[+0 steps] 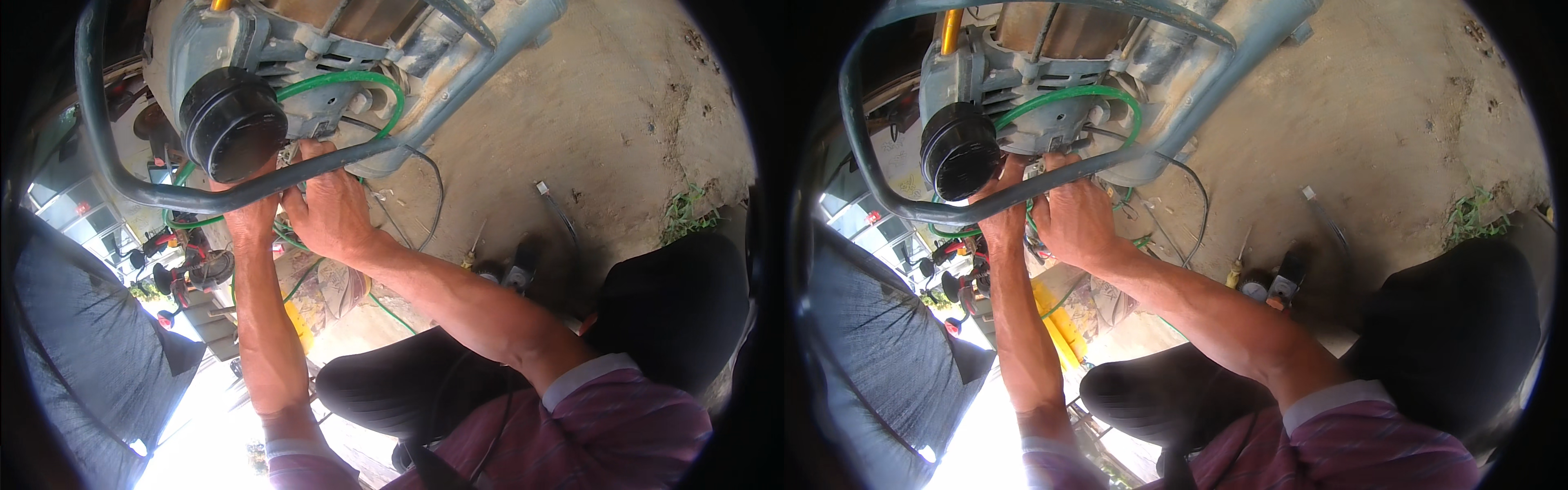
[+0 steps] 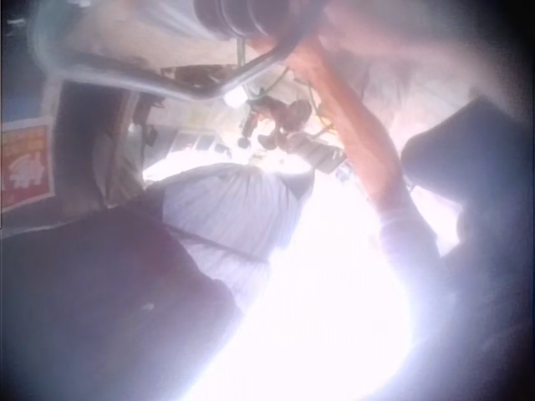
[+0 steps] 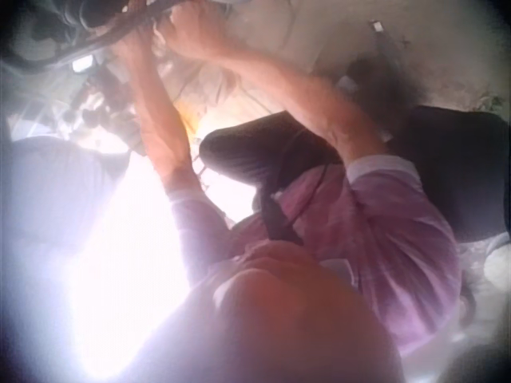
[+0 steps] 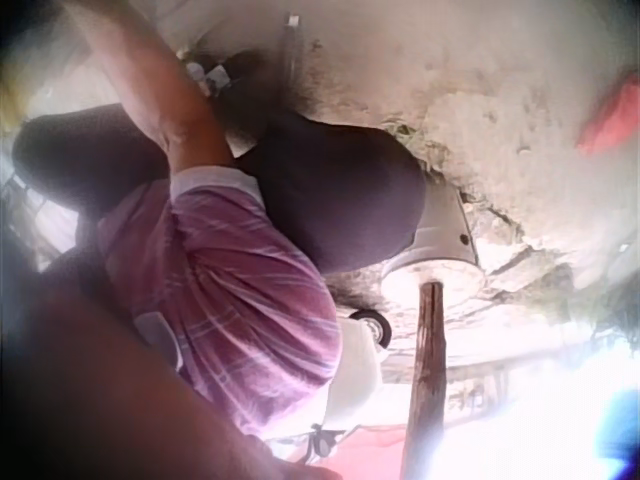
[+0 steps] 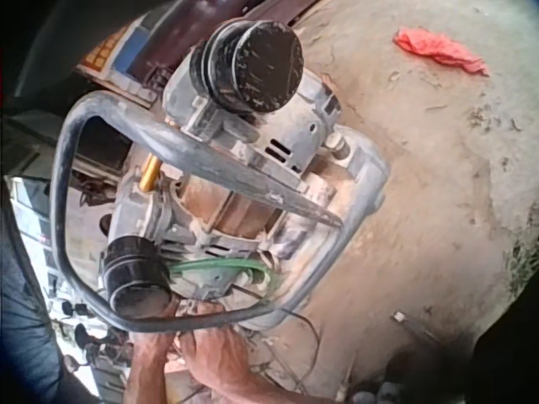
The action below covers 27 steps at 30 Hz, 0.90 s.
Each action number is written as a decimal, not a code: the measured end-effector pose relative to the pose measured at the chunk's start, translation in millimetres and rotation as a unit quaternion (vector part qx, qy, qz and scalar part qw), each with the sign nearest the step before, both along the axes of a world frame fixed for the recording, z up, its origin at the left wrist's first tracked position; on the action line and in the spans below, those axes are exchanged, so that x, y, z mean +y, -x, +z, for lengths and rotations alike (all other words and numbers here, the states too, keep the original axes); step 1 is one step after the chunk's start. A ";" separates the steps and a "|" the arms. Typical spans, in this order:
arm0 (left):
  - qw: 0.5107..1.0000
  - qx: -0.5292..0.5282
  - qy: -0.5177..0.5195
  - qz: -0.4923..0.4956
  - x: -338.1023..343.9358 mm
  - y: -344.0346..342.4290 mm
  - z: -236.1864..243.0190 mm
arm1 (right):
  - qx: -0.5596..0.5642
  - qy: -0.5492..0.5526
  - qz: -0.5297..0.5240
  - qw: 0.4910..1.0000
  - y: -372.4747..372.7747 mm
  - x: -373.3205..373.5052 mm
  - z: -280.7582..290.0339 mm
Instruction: The person sits on the ground and uses a yellow screwdriver to adjust components on a small engine. They reach into a yellow bucket to retrieve tools and continue tightening or loosening parts on the engine.
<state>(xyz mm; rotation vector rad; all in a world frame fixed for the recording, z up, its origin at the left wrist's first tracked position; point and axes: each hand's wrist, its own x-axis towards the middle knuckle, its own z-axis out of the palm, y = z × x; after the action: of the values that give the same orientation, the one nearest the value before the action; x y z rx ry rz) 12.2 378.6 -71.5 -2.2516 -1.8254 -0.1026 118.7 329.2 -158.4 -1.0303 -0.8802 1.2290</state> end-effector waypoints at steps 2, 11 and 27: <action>0.986 -0.150 0.052 0.049 4.4 4.7 4.8 | 0.000 -0.014 -0.018 1.000 6.6 0.1 -5.2; 0.954 0.237 0.128 -0.130 33.4 3.5 27.7 | 0.097 0.002 0.002 0.995 30.5 11.8 -8.8; 0.985 -0.072 0.144 0.068 39.5 2.8 3.0 | 0.151 -0.021 0.095 0.984 -0.2 -17.7 -26.3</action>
<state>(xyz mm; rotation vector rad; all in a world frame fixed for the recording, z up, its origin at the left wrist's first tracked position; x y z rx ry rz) 9.4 418.1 -68.5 -2.3498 -2.1903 0.0249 118.9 311.5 -184.6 -0.7131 -0.7753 1.4747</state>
